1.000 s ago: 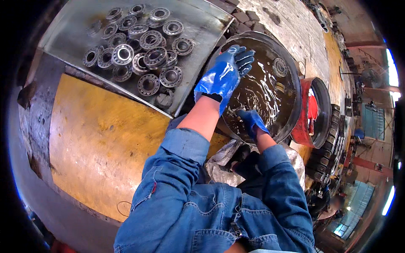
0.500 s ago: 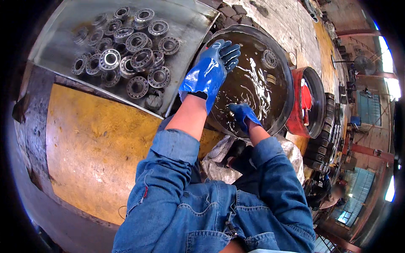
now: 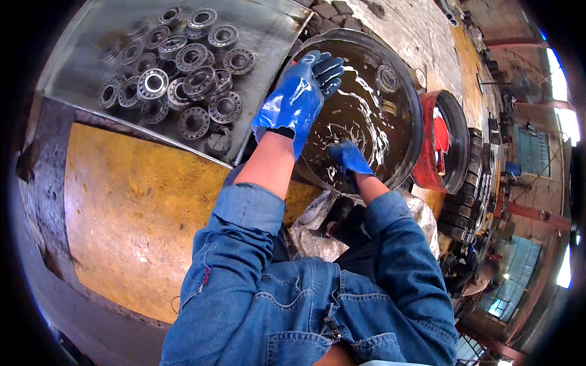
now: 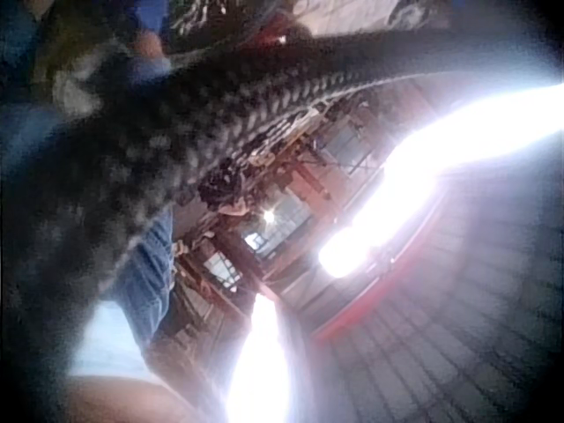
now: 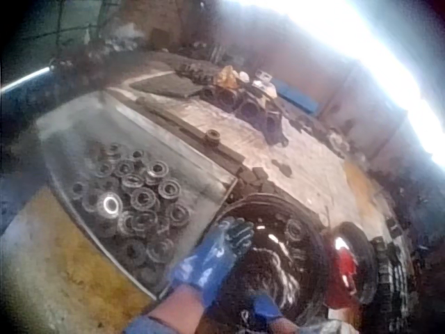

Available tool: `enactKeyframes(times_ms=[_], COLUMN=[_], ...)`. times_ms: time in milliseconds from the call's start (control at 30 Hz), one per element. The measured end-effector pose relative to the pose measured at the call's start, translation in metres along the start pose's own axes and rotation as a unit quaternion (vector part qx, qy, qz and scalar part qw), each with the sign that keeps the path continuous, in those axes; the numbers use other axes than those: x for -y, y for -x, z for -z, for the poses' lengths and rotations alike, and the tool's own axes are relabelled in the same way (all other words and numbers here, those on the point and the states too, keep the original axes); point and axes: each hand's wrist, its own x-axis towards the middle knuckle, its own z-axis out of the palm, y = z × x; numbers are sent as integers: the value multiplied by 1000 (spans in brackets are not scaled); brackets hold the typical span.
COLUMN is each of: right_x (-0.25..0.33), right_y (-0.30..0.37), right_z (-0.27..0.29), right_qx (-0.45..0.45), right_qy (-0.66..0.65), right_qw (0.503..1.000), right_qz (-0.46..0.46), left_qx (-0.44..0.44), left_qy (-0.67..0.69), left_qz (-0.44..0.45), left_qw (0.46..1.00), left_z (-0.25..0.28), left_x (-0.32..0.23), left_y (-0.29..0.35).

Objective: The person repeatedly picks up metal bearing parts from a tray, dips them into a bucket of dark liquid, and scrubs them with gloved hands. They then place the cleaned parts back onto the tray. The person also uses a red-handled tool to scrub the inside of a bearing part.

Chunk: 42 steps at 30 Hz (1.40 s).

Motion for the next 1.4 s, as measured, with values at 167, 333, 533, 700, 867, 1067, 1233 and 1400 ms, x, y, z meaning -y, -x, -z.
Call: enactKeyframes(times_ms=[167,333,533,700,867,1067,1233,1400], right_x=[23,0,-13,43,4,12,30,9], right_y=[-10,0,-13,-7,4,-11,-10,32], right_z=[12,8,4,8,17,13,10,21], right_qx=[93,-83,34,84,17,38,71,97], right_qy=[339,41,121,334,-82,177,345,-207], right_qw=[900,984,982,902,994,975,895,971], right_qz=[256,155,143,259,75,130,275,67], left_qx=[-5,-8,-22,-4,4,-7,13,-7], left_qy=[2,-11,-3,-12,-1,-10,-25,-8], left_qz=[2,-13,10,-19,-17,-11,-34,-24], left_qw=[1000,1000,1000,1000,1000,1000,999,1000], left_z=[-4,1,-6,6,3,-2,7,10], left_x=[0,-2,1,-4,0,0,-2,-6], left_y=[-5,-3,-4,1,-1,-1,3,3])
